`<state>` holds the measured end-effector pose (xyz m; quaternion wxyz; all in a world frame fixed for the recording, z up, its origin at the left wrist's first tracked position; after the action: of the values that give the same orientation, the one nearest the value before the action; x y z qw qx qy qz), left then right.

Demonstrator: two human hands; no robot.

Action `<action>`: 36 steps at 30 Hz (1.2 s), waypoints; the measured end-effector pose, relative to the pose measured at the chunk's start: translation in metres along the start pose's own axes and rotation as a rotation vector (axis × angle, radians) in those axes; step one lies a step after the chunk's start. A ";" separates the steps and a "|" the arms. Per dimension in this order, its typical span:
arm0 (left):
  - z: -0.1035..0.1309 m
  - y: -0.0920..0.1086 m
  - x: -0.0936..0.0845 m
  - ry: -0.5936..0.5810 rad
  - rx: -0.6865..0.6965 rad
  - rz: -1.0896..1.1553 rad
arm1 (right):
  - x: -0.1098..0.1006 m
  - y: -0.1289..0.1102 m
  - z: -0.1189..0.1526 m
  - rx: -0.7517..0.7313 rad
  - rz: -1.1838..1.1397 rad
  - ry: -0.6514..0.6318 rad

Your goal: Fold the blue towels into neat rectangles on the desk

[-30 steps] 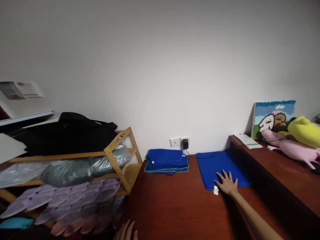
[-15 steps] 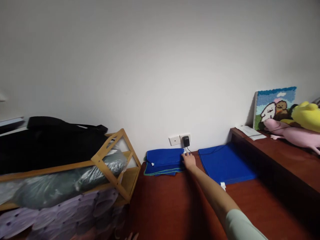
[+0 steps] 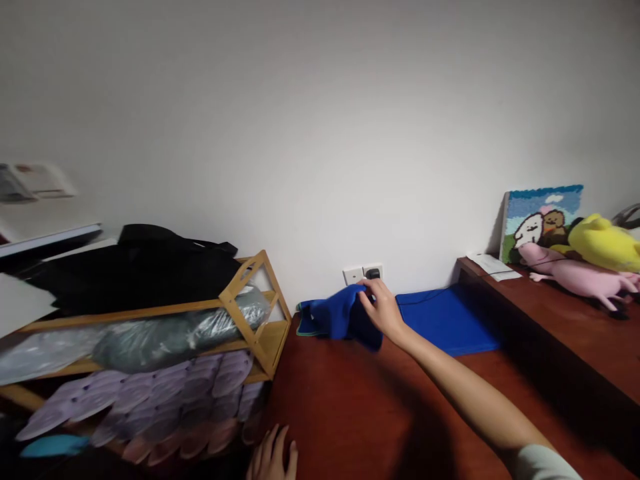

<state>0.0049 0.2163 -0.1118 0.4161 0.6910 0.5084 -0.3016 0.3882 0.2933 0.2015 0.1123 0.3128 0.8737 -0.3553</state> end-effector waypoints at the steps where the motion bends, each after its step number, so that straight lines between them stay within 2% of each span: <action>1: -0.002 0.004 -0.006 0.003 -0.003 0.025 | -0.019 -0.017 0.010 -0.016 -0.058 -0.001; 3: -0.008 0.012 -0.021 0.012 -0.003 0.098 | -0.047 -0.039 0.034 0.011 -0.071 -0.100; 5: -0.015 0.025 -0.040 0.026 -0.031 0.207 | -0.064 -0.051 0.060 0.068 -0.036 -0.248; 7: -0.021 0.049 -0.065 0.047 -0.098 0.356 | -0.079 -0.060 0.086 0.116 -0.017 -0.365; 8: -0.023 0.069 -0.081 0.058 -0.134 0.445 | -0.087 -0.066 0.098 0.129 -0.022 -0.401; 9: -0.024 0.094 -0.097 0.055 -0.161 0.548 | -0.094 -0.073 0.110 0.132 -0.038 -0.420; 11: -0.021 0.163 -0.130 0.002 -0.133 0.777 | -0.108 -0.089 0.131 0.114 -0.099 -0.433; 14: 0.002 0.282 -0.178 -0.199 0.075 1.068 | -0.123 -0.113 0.164 0.081 -0.225 -0.402; 15: 0.013 0.312 -0.190 -0.257 0.122 1.094 | -0.127 -0.118 0.175 0.086 -0.267 -0.379; 17: 0.033 0.344 -0.202 -0.314 0.107 1.123 | -0.135 -0.119 0.197 0.132 -0.342 -0.302; 19: 0.048 0.352 -0.201 -0.344 0.026 1.184 | -0.140 -0.111 0.218 0.235 -0.445 -0.208; 24: 0.070 0.341 -0.194 -0.341 -0.121 1.276 | -0.134 -0.093 0.264 0.520 -0.757 -0.085; 28: 0.077 0.338 -0.197 -0.318 -0.144 1.234 | -0.130 -0.094 0.282 0.609 -0.838 -0.049; 32: 0.083 0.333 -0.191 -0.289 -0.178 1.208 | -0.130 -0.087 0.293 0.661 -0.874 -0.035; 36: 0.083 0.319 -0.181 -0.230 -0.232 1.200 | -0.147 -0.075 0.295 0.664 -0.823 -0.021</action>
<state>0.2550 0.0179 0.0862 0.6376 0.7696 0.0131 -0.0304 0.4484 -0.0205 0.0918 -0.1327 -0.0411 0.7635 -0.6307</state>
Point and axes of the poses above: each hand's wrist, its own z-axis away from the middle knuckle, its own x-axis out of the palm, y = z × x, the point moved 10 cm from there along -z, towards the middle knuckle, and after that the axes turned 2 degrees about -x, right-handed, at the moved point
